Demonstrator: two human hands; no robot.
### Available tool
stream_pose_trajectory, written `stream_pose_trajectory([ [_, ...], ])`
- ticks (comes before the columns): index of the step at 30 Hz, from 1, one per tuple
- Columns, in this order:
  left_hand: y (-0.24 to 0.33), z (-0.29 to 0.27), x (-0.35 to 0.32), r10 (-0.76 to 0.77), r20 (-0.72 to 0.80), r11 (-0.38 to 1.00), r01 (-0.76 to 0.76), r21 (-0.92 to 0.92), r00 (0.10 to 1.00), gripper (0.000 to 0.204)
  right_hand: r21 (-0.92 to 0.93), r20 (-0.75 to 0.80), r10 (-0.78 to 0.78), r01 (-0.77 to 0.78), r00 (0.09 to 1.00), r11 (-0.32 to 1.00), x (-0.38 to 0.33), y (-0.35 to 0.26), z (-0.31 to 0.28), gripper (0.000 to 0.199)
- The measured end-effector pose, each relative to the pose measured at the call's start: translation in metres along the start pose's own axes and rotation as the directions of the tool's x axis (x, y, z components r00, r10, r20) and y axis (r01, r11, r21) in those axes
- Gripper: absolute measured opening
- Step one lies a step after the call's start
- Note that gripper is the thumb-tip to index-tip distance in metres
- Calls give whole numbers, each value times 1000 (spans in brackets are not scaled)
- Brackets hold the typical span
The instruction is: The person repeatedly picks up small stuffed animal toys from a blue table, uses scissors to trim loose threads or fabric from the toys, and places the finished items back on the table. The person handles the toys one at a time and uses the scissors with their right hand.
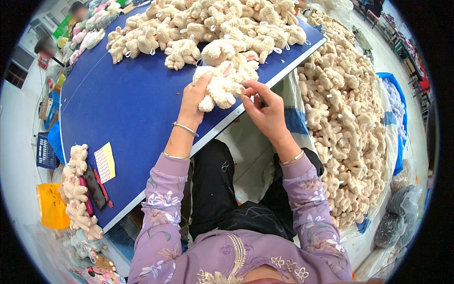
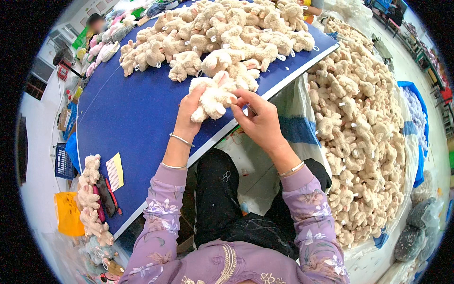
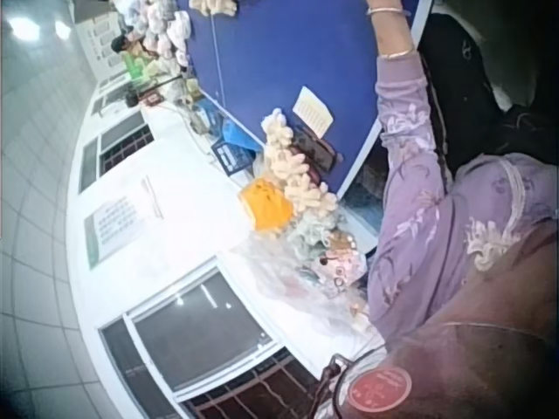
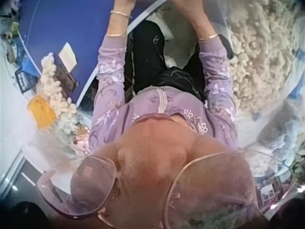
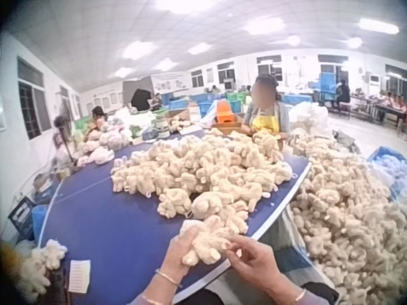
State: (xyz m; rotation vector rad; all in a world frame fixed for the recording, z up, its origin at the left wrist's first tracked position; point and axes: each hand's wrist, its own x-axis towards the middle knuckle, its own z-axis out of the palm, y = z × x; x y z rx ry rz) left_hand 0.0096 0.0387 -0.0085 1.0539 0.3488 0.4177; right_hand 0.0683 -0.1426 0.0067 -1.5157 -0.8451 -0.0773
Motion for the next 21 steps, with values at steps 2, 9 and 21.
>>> stream_pose_trajectory([
  [2, 1, 2, -3, 43, -25, 999, -43, 22, 999, 34, -37, 68, -33, 35, 997, 999, -5, -1, 0, 23],
  [9, 1, 10, -6, 172, -80, 978, -160, 135, 982, 30, -132, 39, 61, -56, 997, 990, -5, -11, 5, 27],
  [21, -3, 11, -10, 163, 141, 985, -170, 43, 977, 33, 146, 14, 332, -330, 943, 933, 8, 7, -24, 13],
])
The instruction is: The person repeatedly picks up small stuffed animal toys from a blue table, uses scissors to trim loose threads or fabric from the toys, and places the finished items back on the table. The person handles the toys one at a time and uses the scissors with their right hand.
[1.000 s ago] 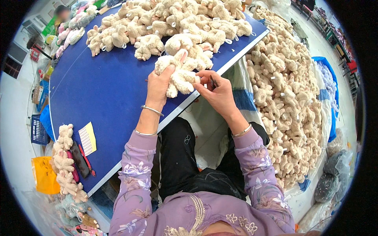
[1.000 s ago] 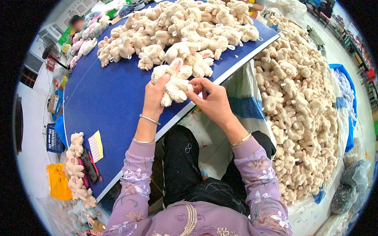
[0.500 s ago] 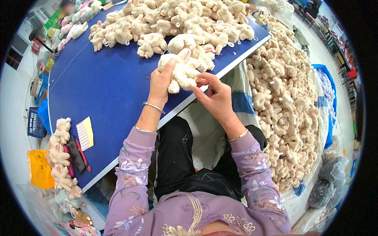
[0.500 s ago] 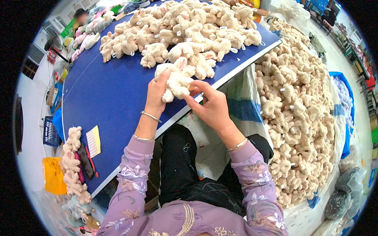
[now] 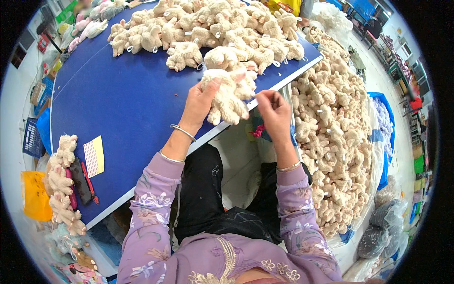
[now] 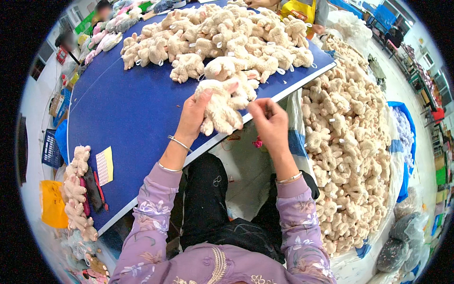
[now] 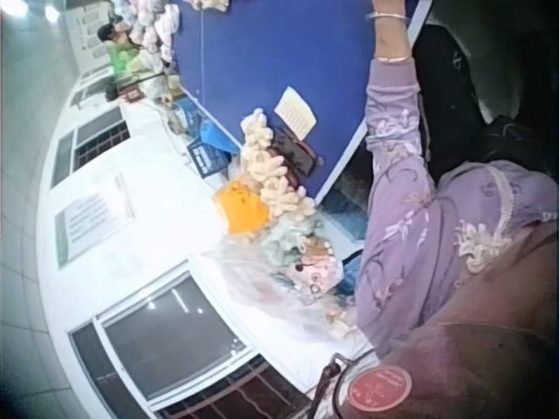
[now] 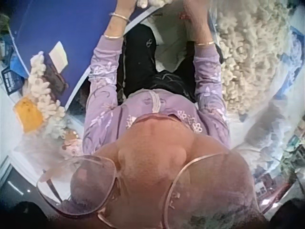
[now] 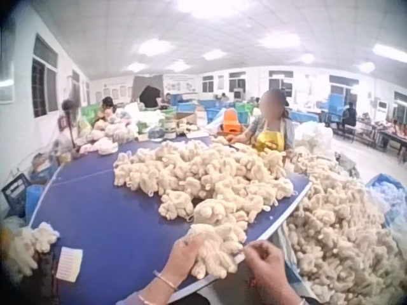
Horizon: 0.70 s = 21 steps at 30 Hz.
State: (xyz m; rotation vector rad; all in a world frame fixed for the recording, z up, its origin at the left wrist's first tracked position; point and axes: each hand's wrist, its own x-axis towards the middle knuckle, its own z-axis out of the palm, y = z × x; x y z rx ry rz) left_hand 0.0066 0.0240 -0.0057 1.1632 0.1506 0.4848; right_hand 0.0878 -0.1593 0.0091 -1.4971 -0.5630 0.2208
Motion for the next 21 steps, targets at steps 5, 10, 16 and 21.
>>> stream_pose_trajectory([
  [5, 6, 13, -12, -54, 234, 992, 25, 126, 971, 40, 42, 134, 106, -113, 985, 993, 1, -12, -6, 26],
  [10, 1, 6, -4, 60, 64, 985, -69, 159, 996, 45, 6, 245, 139, -145, 959, 989, 2, 10, -11, 13],
  [16, 6, -9, 10, 172, -192, 968, -129, 217, 966, 43, 731, -349, 151, 168, 925, 661, 17, -18, -59, 50],
  [21, 5, -10, 14, 111, -220, 988, -83, 130, 969, 39, 256, -22, -89, 91, 996, 962, 44, -34, -72, 41],
])
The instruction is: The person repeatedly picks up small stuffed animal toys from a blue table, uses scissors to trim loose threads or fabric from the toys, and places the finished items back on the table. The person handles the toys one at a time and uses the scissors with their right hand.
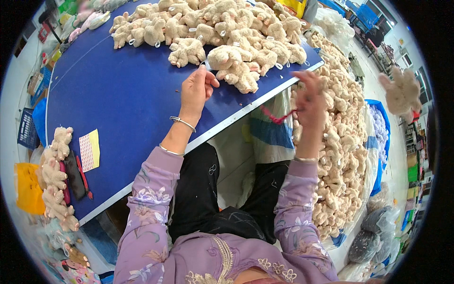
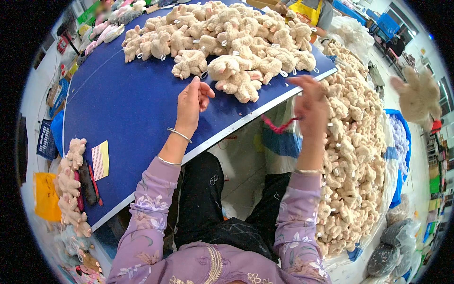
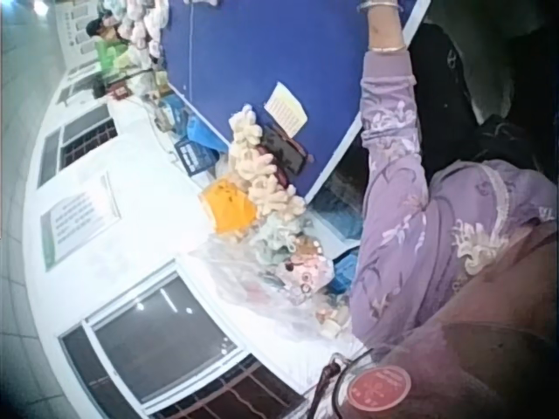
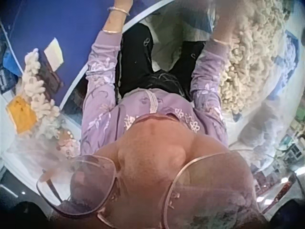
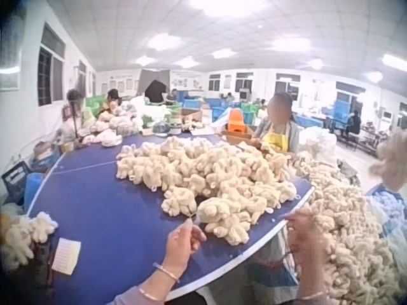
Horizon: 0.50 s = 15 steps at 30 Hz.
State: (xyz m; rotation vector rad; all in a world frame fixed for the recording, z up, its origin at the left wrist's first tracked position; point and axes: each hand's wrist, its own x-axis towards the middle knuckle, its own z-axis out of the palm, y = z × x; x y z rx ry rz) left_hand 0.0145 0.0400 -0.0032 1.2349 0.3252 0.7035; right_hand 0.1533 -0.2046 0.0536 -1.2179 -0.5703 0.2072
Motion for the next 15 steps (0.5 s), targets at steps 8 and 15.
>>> stream_pose_trajectory([
  [8, -7, 3, -4, -54, 78, 995, 48, 84, 996, 30, -845, 121, -145, 179, 982, 505, -9, 84, 73, 30],
  [15, -11, 0, 0, -119, -3, 973, 117, 200, 993, 31, -715, 132, -109, 170, 985, 678, -21, 67, 78, 22],
])
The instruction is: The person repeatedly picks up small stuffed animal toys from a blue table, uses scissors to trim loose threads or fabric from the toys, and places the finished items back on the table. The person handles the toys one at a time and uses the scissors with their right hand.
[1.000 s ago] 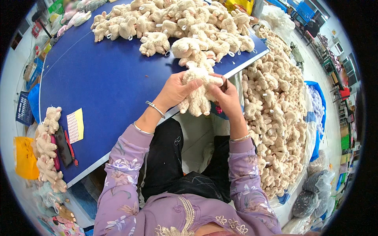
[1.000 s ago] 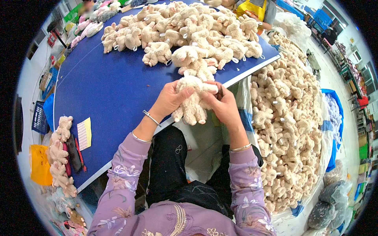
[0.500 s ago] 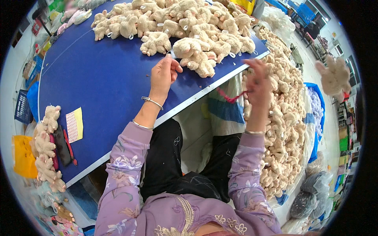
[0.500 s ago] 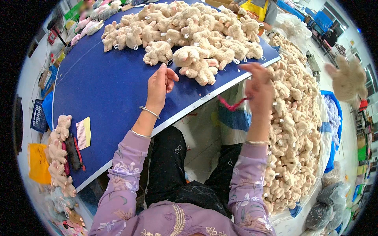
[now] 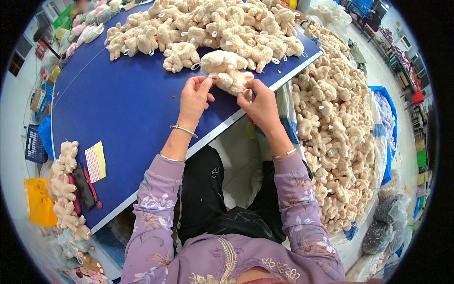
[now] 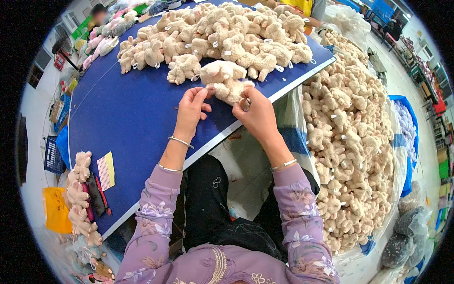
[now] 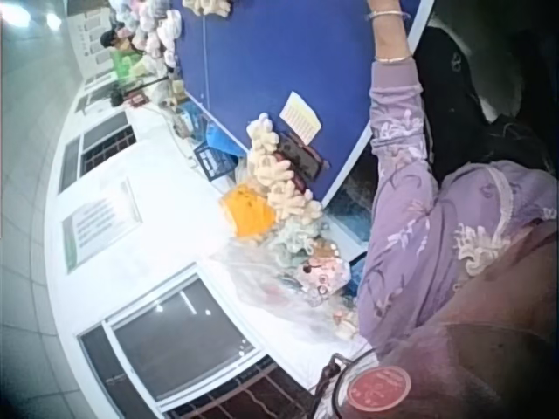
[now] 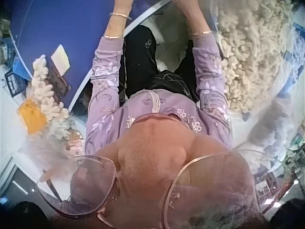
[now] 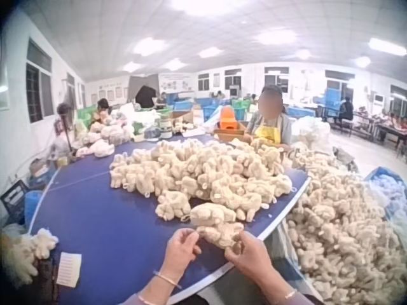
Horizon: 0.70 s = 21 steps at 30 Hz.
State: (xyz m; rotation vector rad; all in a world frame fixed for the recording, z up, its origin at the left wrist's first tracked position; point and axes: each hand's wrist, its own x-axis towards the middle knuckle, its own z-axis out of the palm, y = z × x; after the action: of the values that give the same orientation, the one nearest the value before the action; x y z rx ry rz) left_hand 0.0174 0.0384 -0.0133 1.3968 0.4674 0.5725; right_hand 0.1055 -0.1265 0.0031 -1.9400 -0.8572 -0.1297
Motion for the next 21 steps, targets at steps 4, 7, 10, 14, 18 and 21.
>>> stream_pose_trajectory([
  [4, 25, 3, -11, -299, 197, 946, 318, -69, 934, 43, 169, -31, -11, 16, 999, 986, -9, -17, -10, 23],
  [7, 15, 4, -17, -88, 330, 936, 191, -295, 940, 46, 191, 37, -220, 209, 975, 959, -12, -31, -9, 27],
  [10, 12, 0, -13, -65, 291, 956, 144, -256, 954, 39, 160, 135, -361, 340, 923, 927, -18, -28, 2, 24],
  [14, 25, 2, -17, 30, 197, 890, 64, -452, 980, 39, 311, 177, -124, 64, 976, 948, -15, -28, -5, 17],
  [18, 14, -6, -9, 32, 177, 827, 74, -558, 984, 37, 255, 22, 7, -12, 1000, 967, -2, -9, -8, 53],
  [21, 16, -5, -9, 52, 196, 766, 87, -637, 979, 36, 265, -251, 13, 55, 968, 963, 13, 12, -14, 60],
])
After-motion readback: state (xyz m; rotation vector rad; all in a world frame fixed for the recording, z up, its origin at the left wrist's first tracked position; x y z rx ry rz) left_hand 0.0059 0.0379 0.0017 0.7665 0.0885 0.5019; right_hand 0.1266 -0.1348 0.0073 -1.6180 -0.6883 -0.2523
